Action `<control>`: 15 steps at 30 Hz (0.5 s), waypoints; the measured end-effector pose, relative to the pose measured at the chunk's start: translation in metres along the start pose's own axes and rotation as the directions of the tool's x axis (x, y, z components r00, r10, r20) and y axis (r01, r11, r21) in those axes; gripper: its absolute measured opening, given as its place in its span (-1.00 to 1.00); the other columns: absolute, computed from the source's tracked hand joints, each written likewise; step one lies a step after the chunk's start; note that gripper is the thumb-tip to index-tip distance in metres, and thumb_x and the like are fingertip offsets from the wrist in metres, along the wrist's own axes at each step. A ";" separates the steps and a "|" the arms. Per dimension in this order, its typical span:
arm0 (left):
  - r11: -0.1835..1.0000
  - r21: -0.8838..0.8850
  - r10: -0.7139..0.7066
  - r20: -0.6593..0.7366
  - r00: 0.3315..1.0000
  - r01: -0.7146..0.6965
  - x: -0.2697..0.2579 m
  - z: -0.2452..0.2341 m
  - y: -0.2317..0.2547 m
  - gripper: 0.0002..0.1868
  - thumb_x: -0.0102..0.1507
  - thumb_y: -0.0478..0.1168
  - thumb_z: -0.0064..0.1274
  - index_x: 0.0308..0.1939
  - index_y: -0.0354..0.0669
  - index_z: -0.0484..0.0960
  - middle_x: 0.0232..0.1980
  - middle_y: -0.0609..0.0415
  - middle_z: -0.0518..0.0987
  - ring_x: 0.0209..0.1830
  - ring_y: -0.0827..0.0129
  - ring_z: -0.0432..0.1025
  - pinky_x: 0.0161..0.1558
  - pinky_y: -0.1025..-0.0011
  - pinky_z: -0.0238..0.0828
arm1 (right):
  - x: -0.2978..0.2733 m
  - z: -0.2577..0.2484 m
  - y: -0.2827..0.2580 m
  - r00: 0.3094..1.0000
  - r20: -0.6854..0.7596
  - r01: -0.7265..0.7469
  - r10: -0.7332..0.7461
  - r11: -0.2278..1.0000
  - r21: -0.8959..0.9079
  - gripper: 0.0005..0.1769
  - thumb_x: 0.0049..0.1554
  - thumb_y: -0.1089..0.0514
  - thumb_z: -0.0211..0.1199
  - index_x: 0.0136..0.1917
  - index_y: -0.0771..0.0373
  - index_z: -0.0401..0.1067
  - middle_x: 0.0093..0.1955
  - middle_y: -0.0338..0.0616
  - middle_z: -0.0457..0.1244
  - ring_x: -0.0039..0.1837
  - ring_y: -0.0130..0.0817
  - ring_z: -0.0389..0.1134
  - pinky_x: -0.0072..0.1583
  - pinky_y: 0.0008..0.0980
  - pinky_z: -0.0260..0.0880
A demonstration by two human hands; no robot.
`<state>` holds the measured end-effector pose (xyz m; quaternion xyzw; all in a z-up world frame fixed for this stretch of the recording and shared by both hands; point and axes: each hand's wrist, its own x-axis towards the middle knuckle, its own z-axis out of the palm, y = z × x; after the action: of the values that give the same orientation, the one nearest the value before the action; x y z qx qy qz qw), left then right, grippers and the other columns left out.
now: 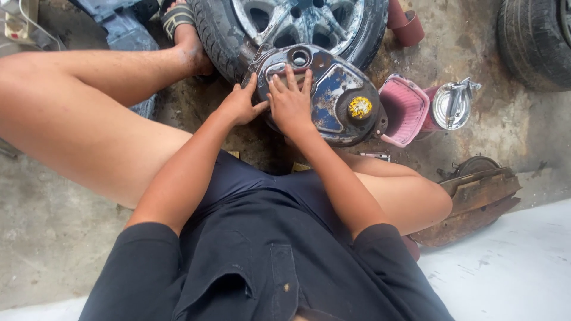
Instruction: The person scrubs a blue motorcycle fuel tank with a small abrasive pad, focusing on the surface and edges. The tank is placed on the ground between the person's legs while they work.
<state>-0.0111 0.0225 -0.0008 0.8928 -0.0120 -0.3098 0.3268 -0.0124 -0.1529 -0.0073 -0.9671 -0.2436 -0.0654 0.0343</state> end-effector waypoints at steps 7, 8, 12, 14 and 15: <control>0.961 -0.126 -0.217 0.211 0.953 0.247 -0.013 -0.033 0.035 0.02 0.36 0.27 -0.06 0.66 0.40 -0.44 0.71 -0.26 -0.36 0.59 -0.13 0.08 0.17 0.08 0.39 | 0.058 -0.001 0.009 0.941 0.325 -0.102 0.098 0.995 -0.004 -0.49 0.36 -0.10 -0.15 0.44 0.08 0.36 0.54 -0.22 0.17 0.68 0.08 -0.22 0.49 0.57 -0.63; 0.972 -0.119 -0.178 0.193 0.965 0.203 -0.012 -0.029 0.030 0.02 0.35 0.28 -0.06 0.66 0.36 -0.43 0.69 -0.33 -0.33 0.60 -0.15 0.06 0.21 0.07 0.36 | 0.051 0.004 0.009 0.955 0.288 -0.071 0.070 0.997 -0.004 -0.51 0.36 -0.07 -0.11 0.44 0.12 0.35 0.53 -0.19 0.18 0.68 0.09 -0.21 0.49 0.56 -0.58; 0.979 -0.081 -0.169 0.205 0.964 0.189 -0.013 -0.026 0.029 -0.02 0.38 0.29 -0.13 0.66 0.35 -0.43 0.69 -0.35 -0.31 0.62 -0.22 -0.02 0.31 0.04 0.29 | 0.009 -0.023 -0.001 0.944 0.328 -0.001 0.014 0.999 -0.042 -0.47 0.35 -0.08 -0.11 0.46 0.16 0.36 0.54 -0.19 0.18 0.69 0.01 -0.20 0.52 0.52 -0.56; 0.980 -0.074 -0.164 0.210 0.964 0.183 -0.011 -0.027 0.026 -0.01 0.38 0.28 -0.12 0.67 0.33 -0.45 0.67 -0.39 -0.30 0.61 -0.23 -0.01 0.29 0.04 0.30 | 0.017 -0.029 -0.004 0.932 0.362 -0.014 0.023 0.999 -0.029 -0.46 0.36 -0.10 -0.14 0.47 0.13 0.35 0.55 -0.19 0.17 0.70 0.03 -0.22 0.52 0.52 -0.60; 0.984 -0.060 -0.150 0.209 0.966 0.166 -0.007 -0.029 0.027 0.00 0.39 0.27 -0.12 0.67 0.31 -0.46 0.66 -0.44 -0.29 0.60 -0.24 0.00 0.27 0.04 0.31 | 0.023 -0.034 -0.003 0.922 0.384 -0.033 0.039 0.999 -0.023 -0.44 0.36 -0.12 -0.18 0.47 0.11 0.33 0.56 -0.19 0.16 0.70 0.05 -0.25 0.51 0.52 -0.64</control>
<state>0.0044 0.0191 0.0361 0.8411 0.0377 -0.4251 0.3325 0.0023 -0.1430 0.0292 -0.9657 -0.2272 0.1241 -0.0206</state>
